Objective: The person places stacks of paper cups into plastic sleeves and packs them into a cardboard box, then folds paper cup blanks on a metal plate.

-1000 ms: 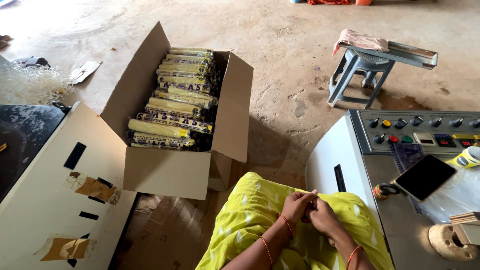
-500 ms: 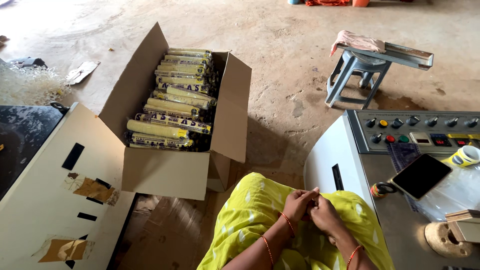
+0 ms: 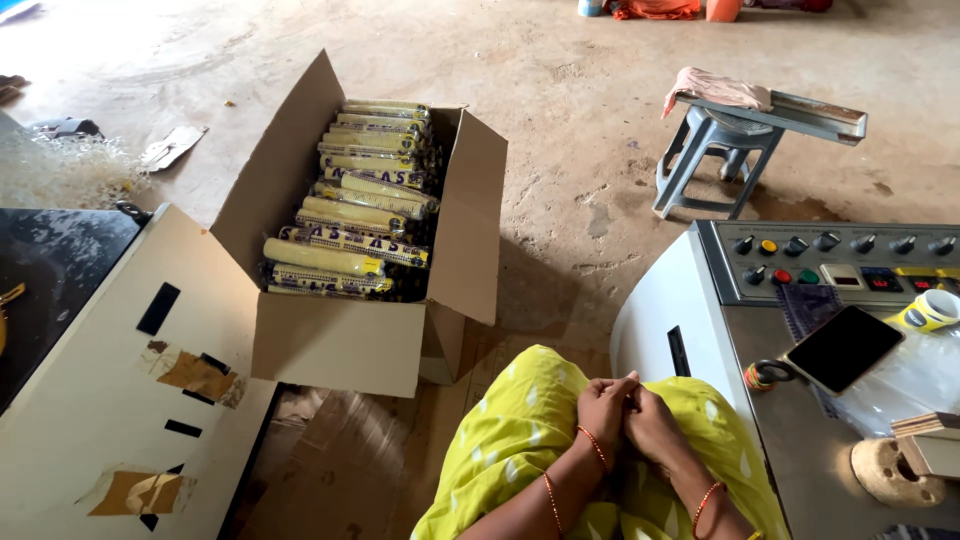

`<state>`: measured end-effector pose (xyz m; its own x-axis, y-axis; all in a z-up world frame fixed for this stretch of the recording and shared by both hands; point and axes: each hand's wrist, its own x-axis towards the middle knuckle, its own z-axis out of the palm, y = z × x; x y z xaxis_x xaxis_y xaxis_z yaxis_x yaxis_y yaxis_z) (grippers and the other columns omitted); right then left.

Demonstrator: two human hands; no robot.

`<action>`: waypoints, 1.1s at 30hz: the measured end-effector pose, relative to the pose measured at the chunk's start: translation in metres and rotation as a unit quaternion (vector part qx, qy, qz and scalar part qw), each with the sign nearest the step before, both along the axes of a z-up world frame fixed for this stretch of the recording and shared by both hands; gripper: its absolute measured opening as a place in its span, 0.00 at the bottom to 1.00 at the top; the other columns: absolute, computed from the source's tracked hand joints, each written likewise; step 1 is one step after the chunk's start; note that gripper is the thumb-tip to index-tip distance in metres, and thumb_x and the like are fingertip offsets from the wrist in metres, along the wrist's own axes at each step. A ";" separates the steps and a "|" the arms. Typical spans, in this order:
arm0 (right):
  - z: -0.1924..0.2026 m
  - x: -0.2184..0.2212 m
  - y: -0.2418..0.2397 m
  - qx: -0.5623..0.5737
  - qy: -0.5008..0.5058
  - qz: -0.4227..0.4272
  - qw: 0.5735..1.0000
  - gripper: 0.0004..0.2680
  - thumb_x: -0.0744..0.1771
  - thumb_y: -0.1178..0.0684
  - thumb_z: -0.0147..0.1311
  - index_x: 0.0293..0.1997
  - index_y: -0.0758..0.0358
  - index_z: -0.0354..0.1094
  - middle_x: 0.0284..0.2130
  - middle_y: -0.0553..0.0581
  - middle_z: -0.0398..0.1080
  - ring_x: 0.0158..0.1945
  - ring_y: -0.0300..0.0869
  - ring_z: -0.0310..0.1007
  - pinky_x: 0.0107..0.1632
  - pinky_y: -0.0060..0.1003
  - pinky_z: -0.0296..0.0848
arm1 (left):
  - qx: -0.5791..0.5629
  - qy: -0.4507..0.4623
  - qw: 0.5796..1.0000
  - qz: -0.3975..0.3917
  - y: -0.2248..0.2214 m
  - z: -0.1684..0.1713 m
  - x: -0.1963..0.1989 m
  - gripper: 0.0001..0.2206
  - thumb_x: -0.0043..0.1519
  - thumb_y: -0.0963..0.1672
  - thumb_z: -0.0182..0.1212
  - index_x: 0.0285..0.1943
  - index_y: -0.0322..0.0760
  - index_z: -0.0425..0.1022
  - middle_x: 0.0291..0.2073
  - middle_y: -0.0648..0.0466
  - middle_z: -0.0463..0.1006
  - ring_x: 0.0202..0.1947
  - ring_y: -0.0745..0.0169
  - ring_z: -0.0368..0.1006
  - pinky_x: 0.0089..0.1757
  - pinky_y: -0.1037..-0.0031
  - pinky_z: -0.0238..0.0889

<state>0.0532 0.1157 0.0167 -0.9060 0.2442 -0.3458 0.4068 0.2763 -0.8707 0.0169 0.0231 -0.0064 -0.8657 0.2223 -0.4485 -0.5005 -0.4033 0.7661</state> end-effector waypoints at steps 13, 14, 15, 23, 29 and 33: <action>-0.014 0.001 0.010 0.105 0.070 0.003 0.992 0.11 0.68 0.54 0.47 0.50 0.68 0.72 0.37 0.65 0.80 0.40 0.46 0.79 0.46 0.40 0.75 | 0.032 -0.012 0.999 0.040 0.011 0.008 0.010 0.13 0.58 0.46 0.72 0.39 0.34 0.72 0.30 0.54 0.78 0.32 0.70 0.72 0.39 0.80 0.67; -0.011 0.002 0.007 0.057 0.071 -0.001 0.996 0.11 0.68 0.55 0.47 0.51 0.68 0.72 0.37 0.64 0.80 0.41 0.46 0.78 0.46 0.39 0.75 | 0.021 -0.007 0.999 0.026 0.007 0.012 0.010 0.14 0.58 0.46 0.72 0.39 0.33 0.73 0.30 0.54 0.78 0.32 0.70 0.72 0.39 0.80 0.67; -0.007 0.003 0.004 0.010 0.072 -0.005 0.997 0.11 0.67 0.57 0.46 0.52 0.68 0.73 0.38 0.64 0.80 0.41 0.45 0.77 0.45 0.39 0.74 | 0.009 -0.002 1.000 0.012 0.003 0.016 0.010 0.14 0.58 0.47 0.72 0.38 0.32 0.73 0.30 0.55 0.78 0.32 0.71 0.72 0.39 0.81 0.67; 0.008 0.007 -0.003 0.001 -0.005 -0.024 1.000 0.12 0.67 0.63 0.46 0.54 0.69 0.70 0.39 0.63 0.79 0.42 0.45 0.77 0.45 0.40 0.75 | 0.014 -0.009 0.995 -0.103 -0.009 -0.007 -0.003 0.16 0.60 0.51 0.71 0.39 0.33 0.78 0.30 0.55 0.78 0.27 0.69 0.72 0.29 0.78 0.67; -0.024 0.004 -0.001 -0.118 0.061 -0.015 0.991 0.11 0.66 0.67 0.43 0.49 0.70 0.70 0.37 0.59 0.76 0.38 0.41 0.77 0.41 0.37 0.79 | -0.007 -0.010 0.987 -0.161 -0.023 -0.030 -0.021 0.14 0.59 0.50 0.68 0.42 0.37 0.79 0.31 0.55 0.79 0.29 0.66 0.76 0.29 0.74 0.69; 0.006 0.010 -0.013 -0.058 0.130 -0.011 0.990 0.06 0.67 0.62 0.52 0.45 0.66 0.73 0.35 0.52 0.78 0.36 0.34 0.75 0.38 0.32 0.75 | -0.034 -0.052 0.993 -0.102 -0.040 -0.006 -0.027 0.15 0.60 0.50 0.63 0.47 0.37 0.80 0.33 0.55 0.78 0.33 0.64 0.73 0.34 0.71 0.67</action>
